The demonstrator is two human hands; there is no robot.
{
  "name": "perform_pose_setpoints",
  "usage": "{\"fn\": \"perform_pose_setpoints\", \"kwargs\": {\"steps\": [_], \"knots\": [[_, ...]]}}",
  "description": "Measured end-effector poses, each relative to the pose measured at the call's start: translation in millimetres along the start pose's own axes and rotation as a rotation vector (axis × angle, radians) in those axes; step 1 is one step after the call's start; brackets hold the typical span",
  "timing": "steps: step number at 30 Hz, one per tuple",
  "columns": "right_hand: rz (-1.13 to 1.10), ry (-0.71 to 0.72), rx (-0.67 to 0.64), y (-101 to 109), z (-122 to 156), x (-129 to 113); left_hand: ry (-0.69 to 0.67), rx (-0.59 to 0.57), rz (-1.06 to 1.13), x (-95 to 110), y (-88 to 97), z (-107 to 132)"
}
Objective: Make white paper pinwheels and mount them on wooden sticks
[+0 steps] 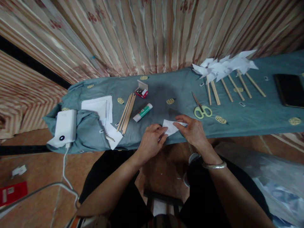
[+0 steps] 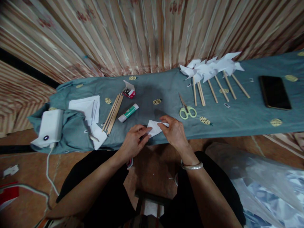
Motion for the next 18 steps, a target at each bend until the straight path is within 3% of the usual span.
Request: {"fn": "perform_pose_setpoints", "kwargs": {"steps": [18], "knots": [[0.03, 0.007, 0.034, 1.3, -0.2, -2.4, -0.002, -0.003, -0.032, 0.7, 1.0, -2.2]]}}
Point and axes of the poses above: each hand's wrist, its own z-axis away from the middle knuckle, its own y-axis out of the back of the hand, x = y × z, the point moved 6 cm from there along -z, towards the middle knuckle, and after that the axes turned 13 degrees about z, right-handed, at the moved point
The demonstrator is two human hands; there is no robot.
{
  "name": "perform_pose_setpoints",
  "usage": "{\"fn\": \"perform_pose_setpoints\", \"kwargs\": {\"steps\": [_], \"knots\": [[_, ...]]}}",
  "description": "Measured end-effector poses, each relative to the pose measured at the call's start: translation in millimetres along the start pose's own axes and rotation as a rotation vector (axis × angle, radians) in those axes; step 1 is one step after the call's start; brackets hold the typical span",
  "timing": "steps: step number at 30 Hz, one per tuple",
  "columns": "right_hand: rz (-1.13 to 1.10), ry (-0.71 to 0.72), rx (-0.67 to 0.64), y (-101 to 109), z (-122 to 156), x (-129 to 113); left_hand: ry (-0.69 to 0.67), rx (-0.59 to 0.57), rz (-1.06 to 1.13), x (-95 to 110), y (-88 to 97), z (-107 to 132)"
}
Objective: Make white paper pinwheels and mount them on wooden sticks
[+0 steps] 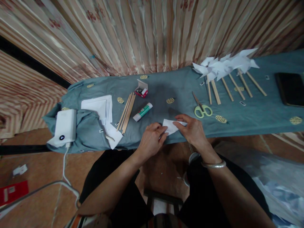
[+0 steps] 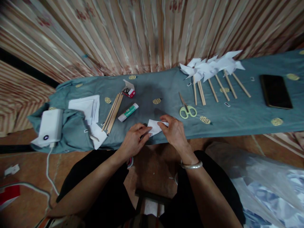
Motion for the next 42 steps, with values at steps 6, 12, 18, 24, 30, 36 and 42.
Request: {"fn": "perform_pose_setpoints", "kwargs": {"steps": [6, 12, 18, 24, 30, 36, 42], "knots": [[0.002, 0.025, 0.011, 0.3, 0.3, -1.4, -0.042, 0.01, -0.017, 0.5, -0.3, -0.2], [0.015, 0.035, 0.017, -0.3, 1.0, -0.8, -0.053, 0.013, -0.036, 1.6, -0.5, 0.4], [0.026, 0.02, 0.006, -0.6, 0.3, -1.1, -0.068, 0.007, -0.052, 2.1, -1.2, 0.6], [0.075, 0.092, 0.069, 0.3, 4.0, -4.8, -0.072, -0.012, -0.098, 2.0, -2.9, 0.5], [0.136, 0.207, 0.139, 0.7, 14.7, -7.0, -0.078, -0.031, -0.157, 4.8, -4.7, 1.3], [0.173, 0.228, 0.139, -7.8, 26.9, -3.6, -0.094, -0.038, -0.206, 7.7, -4.6, 2.2], [0.279, 0.122, 0.248, 7.6, 27.9, 22.6, -0.105, -0.05, -0.233, 5.8, -5.0, 3.6]]}}
Point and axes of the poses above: each hand's wrist, its own z-axis away from the middle knuckle, its own y-axis out of the back of the hand, x = y × z, the point moved 6 cm from there along -z, towards the middle knuckle, and after that the axes turned 13 degrees about z, right-handed, at the moved point
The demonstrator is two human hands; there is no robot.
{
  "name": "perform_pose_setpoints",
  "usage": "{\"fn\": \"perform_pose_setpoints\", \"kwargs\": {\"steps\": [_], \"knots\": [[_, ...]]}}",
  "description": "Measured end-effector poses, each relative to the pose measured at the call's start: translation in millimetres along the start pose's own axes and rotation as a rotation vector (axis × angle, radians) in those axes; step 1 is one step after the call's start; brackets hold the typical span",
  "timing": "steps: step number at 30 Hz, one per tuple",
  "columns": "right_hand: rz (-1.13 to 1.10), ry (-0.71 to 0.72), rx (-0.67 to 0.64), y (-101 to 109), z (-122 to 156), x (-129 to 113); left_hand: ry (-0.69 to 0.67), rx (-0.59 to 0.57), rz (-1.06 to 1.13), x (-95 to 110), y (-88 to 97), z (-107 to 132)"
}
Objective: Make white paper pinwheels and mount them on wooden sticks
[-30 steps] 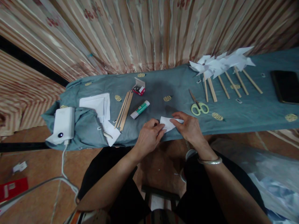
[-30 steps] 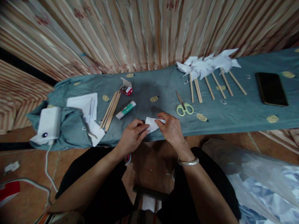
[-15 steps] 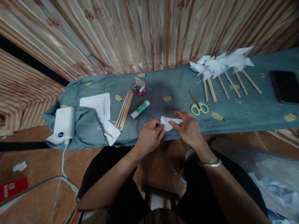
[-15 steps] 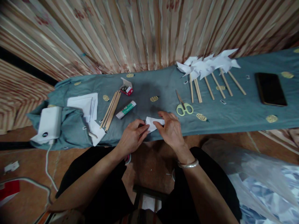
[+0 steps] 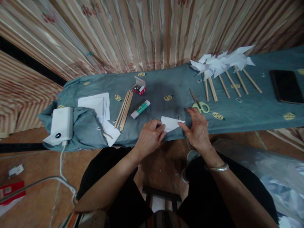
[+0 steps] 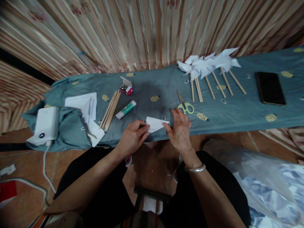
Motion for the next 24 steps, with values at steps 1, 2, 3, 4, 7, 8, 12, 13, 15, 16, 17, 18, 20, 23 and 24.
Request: {"fn": "perform_pose_setpoints", "kwargs": {"steps": [1, 2, 3, 4, 7, 8, 12, 13, 15, 16, 17, 18, 20, 23, 24], "knots": [[0.011, -0.015, 0.015, 2.1, -1.3, 5.6, -0.003, 0.001, -0.002, -0.1, -0.2, 0.1], [0.022, -0.028, 0.027, 4.2, -2.7, 10.1, -0.006, 0.003, -0.006, 0.0, -0.3, 0.2], [0.03, -0.033, 0.035, 6.3, -3.9, 12.9, -0.009, 0.006, -0.011, 0.2, -0.3, 0.2], [0.037, -0.031, 0.04, 8.4, -4.8, 13.7, -0.009, 0.008, -0.017, 0.4, -0.3, 0.1], [0.043, 0.035, 0.057, 15.6, -3.6, 4.9, -0.011, 0.005, -0.035, 1.6, -0.3, 0.2], [0.032, 0.082, 0.061, 17.8, -1.4, -1.3, -0.013, 0.001, -0.038, 2.1, -0.5, 0.3], [-0.071, 0.365, 0.015, 19.5, 16.3, -31.2, -0.026, -0.016, -0.053, 4.0, -1.0, 0.6], [-0.073, 0.416, -0.011, 17.8, 21.3, -36.2, -0.027, -0.019, -0.059, 4.4, -0.9, 0.5], [-0.049, 0.466, -0.03, 15.2, 28.6, -41.6, -0.034, -0.019, -0.073, 5.5, 0.0, 0.1], [-0.034, 0.472, -0.035, 14.1, 30.8, -42.4, -0.04, -0.017, -0.082, 6.3, 0.7, -0.1], [-0.025, 0.472, -0.039, 13.3, 32.1, -42.6, -0.049, -0.01, -0.093, 7.4, 1.7, -0.3], [-0.021, 0.468, -0.044, 12.7, 32.7, -42.4, -0.06, -0.001, -0.106, 8.6, 2.7, -0.5], [-0.019, 0.46, -0.058, 12.2, 32.9, -41.9, -0.097, 0.025, -0.128, 11.8, 4.3, -0.5], [-0.015, 0.455, -0.062, 12.8, 32.6, -41.8, -0.19, 0.056, -0.138, 19.0, 3.3, -0.2], [-0.014, 0.456, -0.06, 13.0, 32.7, -41.8, -0.219, 0.057, -0.139, 21.3, 1.5, -0.2]]}}
Point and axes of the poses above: each hand's wrist, its own z-axis away from the middle knuckle, its own y-axis out of the back of the hand, x = y × z, the point moved 6 cm from there along -z, towards the middle knuckle, and after that the axes turned 13 degrees about z, right-handed, at the moved point
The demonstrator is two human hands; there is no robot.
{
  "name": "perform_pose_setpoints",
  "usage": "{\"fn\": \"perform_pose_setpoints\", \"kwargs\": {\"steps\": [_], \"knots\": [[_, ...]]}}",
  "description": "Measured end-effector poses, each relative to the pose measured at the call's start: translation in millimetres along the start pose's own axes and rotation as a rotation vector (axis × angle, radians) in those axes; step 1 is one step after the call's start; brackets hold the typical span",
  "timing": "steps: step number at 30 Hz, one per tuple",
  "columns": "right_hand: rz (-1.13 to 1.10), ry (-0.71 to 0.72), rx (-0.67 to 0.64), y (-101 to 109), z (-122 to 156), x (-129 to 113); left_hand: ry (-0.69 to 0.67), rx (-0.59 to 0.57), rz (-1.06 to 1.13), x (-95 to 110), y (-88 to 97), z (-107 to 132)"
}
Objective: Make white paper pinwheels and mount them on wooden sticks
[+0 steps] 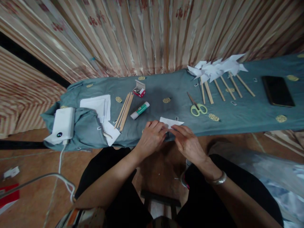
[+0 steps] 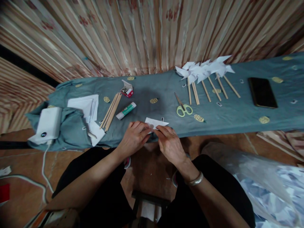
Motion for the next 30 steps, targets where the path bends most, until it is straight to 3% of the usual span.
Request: {"fn": "perform_pose_setpoints", "kwargs": {"steps": [9, 22, 30], "knots": [[0.034, 0.03, 0.029, -1.5, 2.2, 0.0, -0.116, 0.027, -0.104, 5.8, -13.9, 0.9], [0.01, 0.04, 0.034, -3.0, 5.6, 3.3, -0.17, 0.111, -0.069, -19.4, 10.9, 51.0], [0.03, 0.051, 0.04, -2.7, 3.4, 0.9, -0.141, 0.225, -0.027, -6.0, 25.7, 44.1]]}}
Point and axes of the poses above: each hand's wrist, its own z-axis away from the middle knuckle, its own y-axis out of the back of the hand, x = y × z, the point moved 6 cm from there along -z, towards the middle knuckle, and after that the axes turned 13 degrees about z, right-handed, at the moved point
